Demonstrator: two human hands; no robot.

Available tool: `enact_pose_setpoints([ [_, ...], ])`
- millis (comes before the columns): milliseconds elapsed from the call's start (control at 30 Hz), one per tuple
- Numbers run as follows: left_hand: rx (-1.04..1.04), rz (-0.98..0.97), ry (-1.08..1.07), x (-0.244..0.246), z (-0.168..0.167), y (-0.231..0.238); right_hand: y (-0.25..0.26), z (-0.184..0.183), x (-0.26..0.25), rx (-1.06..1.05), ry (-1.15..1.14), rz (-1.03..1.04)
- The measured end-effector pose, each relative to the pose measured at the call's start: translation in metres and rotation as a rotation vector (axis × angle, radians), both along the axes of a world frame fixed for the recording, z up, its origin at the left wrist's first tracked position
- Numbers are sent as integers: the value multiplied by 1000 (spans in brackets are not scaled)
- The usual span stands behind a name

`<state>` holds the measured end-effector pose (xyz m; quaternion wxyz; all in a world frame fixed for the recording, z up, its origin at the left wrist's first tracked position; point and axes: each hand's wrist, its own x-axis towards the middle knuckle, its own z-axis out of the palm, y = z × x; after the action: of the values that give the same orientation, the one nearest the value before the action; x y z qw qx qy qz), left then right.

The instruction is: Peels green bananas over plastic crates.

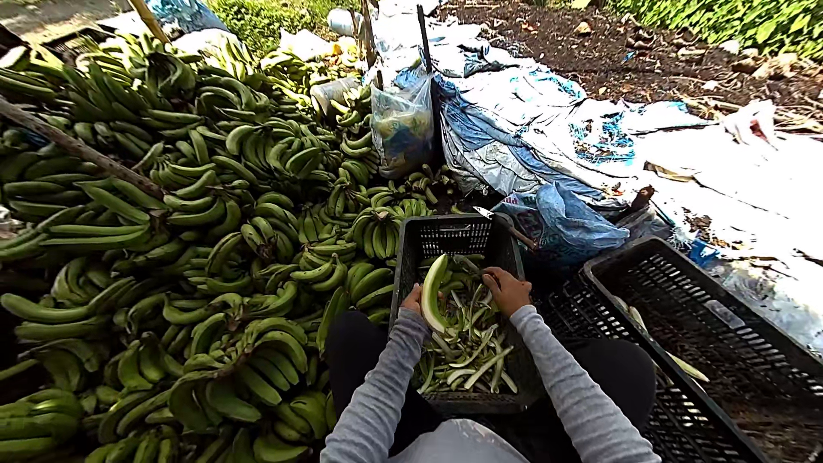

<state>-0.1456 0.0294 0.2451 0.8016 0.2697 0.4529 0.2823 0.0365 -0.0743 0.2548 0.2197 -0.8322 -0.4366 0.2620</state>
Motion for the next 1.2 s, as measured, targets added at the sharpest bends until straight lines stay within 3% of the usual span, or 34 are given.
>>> enact_pose_setpoints([
  [100,-26,-76,38,5,4,10,-23,-17,-19,222,8,331],
  [167,-22,-96,33,12,-1,12,-23,-22,-31,188,18,365],
  [300,116,-131,100,13,-24,16,12,-18,-44,32,-121,88],
  [367,70,-120,111,12,-37,18,36,-22,-36,-144,-96,-82],
  [433,-81,-56,58,10,-45,13,48,-41,-25,-408,2,-114],
  [500,-201,-21,18,9,-55,16,41,-79,-28,-709,68,106],
  [533,-180,-31,113,12,-64,22,32,-103,-39,-861,50,292],
  [600,-34,-179,498,25,-92,36,12,-148,-64,-1028,13,572],
  [633,17,-350,687,36,-98,42,5,-151,-73,-1067,37,625],
  [700,95,-641,870,69,-83,27,-2,-148,-83,-1081,101,597],
  [733,114,-694,826,89,-65,13,-1,-145,-82,-1068,127,559],
  [833,239,-896,297,124,4,-25,11,-114,-55,-979,190,578],
  [900,450,-966,189,130,30,-8,14,-84,-21,-893,192,468],
  [967,506,-763,345,129,3,40,12,-35,23,-816,166,227],
  [1033,239,-377,470,127,-61,89,6,2,70,-668,158,72],
  [1133,-199,42,449,118,-164,115,-5,13,113,-334,257,-102],
  [1200,-228,97,491,121,-222,118,0,12,121,-185,343,-154],
])
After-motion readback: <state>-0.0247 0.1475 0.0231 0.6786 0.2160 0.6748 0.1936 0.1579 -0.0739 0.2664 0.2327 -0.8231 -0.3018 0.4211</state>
